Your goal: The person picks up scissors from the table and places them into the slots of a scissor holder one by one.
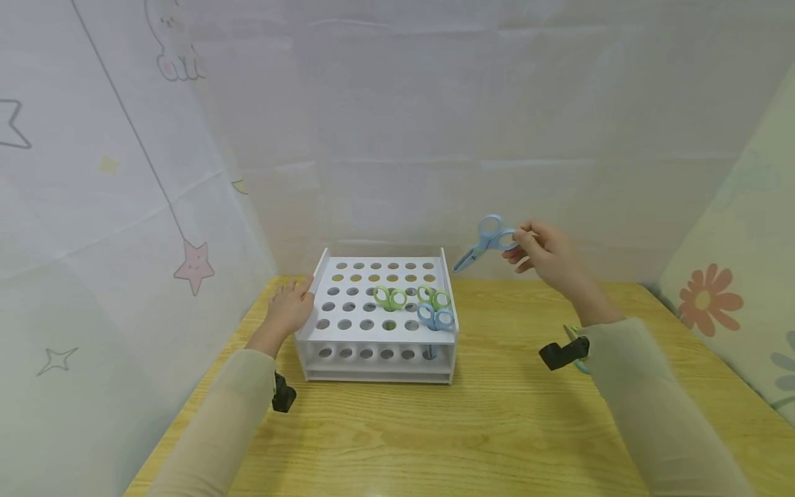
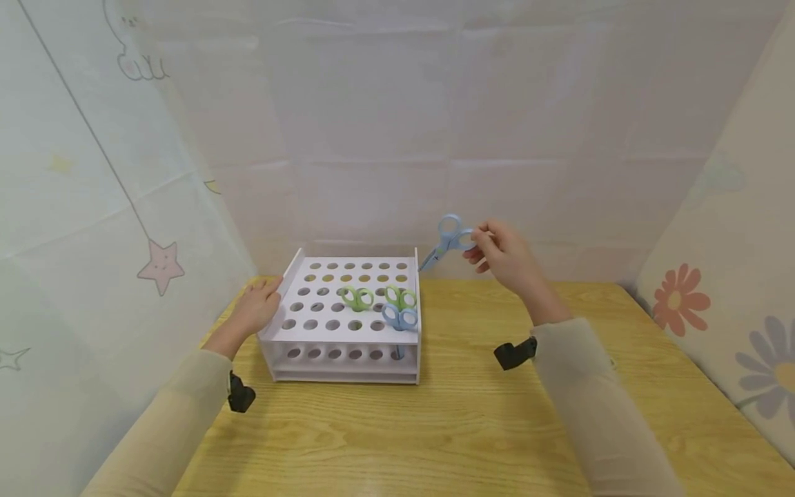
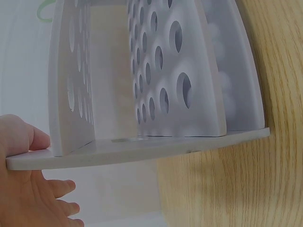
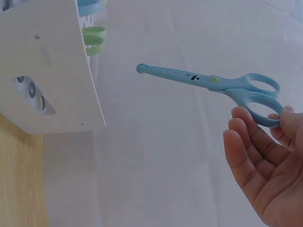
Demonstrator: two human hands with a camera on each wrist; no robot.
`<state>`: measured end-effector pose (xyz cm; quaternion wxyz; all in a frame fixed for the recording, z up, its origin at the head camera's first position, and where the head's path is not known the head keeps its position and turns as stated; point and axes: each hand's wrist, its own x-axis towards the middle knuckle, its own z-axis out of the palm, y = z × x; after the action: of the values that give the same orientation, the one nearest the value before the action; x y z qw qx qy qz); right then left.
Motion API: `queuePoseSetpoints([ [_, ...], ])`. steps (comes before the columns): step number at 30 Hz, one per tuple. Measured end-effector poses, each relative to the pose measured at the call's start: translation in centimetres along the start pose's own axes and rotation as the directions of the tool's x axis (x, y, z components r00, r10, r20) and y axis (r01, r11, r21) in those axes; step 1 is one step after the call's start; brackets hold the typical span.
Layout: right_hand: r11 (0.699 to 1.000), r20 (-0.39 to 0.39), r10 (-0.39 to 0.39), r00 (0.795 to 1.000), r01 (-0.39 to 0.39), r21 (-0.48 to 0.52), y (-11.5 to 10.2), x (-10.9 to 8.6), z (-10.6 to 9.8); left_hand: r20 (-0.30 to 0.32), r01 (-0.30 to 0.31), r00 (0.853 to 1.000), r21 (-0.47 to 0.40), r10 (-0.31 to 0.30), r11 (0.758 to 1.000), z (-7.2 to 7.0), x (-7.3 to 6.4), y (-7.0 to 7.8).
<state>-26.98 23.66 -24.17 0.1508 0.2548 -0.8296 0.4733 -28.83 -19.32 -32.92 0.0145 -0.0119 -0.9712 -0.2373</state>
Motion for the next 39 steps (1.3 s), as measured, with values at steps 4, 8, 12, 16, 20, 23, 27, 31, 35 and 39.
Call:
queuePoseSetpoints([
  [4, 1.000, 0.016, -0.008, 1.000, 0.008, 0.016, -0.9, 0.5, 0.8, -0.004, -0.003, 1.000, 0.009, 0.003, 1.000, 0.0, 0.0, -0.1],
  [8, 1.000, 0.026, -0.025, 0.999, 0.025, 0.002, -1.6, 0.9, 1.5, 0.000, 0.005, 1.000, 0.014, -0.005, 1.000, 0.0, 0.0, 0.1],
  [12, 1.000, 0.045, -0.024, 0.999, 0.023, 0.019, -1.7, 1.3, 2.2, 0.003, 0.008, 1.000, 0.010, -0.008, 1.000, 0.0, 0.0, 0.1],
  [16, 0.999, 0.054, -0.018, 0.998, 0.015, 0.049, -2.0, 1.5, 2.8, 0.000, 0.004, 1.000, 0.011, -0.004, 1.000, 0.0, 0.0, 0.2],
  [20, 0.999, 0.062, -0.008, 0.998, 0.005, 0.049, -2.5, 1.8, 3.6, -0.003, 0.005, 1.000, 0.008, -0.005, 1.000, 0.0, -0.1, 0.3],
  [23, 0.999, 0.077, -0.002, 0.997, -0.001, 0.042, -2.8, 1.9, 4.2, -0.001, 0.009, 1.000, 0.006, -0.009, 1.000, -0.1, -0.2, 0.4],
  [27, 0.998, 0.098, 0.010, 0.995, -0.016, 0.057, -3.1, 2.1, 5.1, 0.001, 0.010, 1.000, 0.009, -0.010, 1.000, -0.1, -0.2, 0.5],
  [31, 0.998, 0.116, 0.016, 0.993, -0.023, 0.060, -3.3, 2.3, 5.9, 0.002, 0.010, 1.000, 0.011, -0.010, 1.000, -0.1, -0.2, 0.6],
  [35, 0.999, 0.140, 0.010, 0.990, -0.017, 0.052, -3.3, 2.4, 6.7, 0.002, 0.013, 1.000, 0.006, -0.013, 1.000, -0.1, -0.3, 0.6],
  [39, 0.999, 0.161, 0.009, 0.987, -0.016, 0.046, -3.3, 2.5, 7.4, -0.002, 0.012, 1.000, 0.003, -0.012, 1.000, 0.0, -0.3, 0.7],
])
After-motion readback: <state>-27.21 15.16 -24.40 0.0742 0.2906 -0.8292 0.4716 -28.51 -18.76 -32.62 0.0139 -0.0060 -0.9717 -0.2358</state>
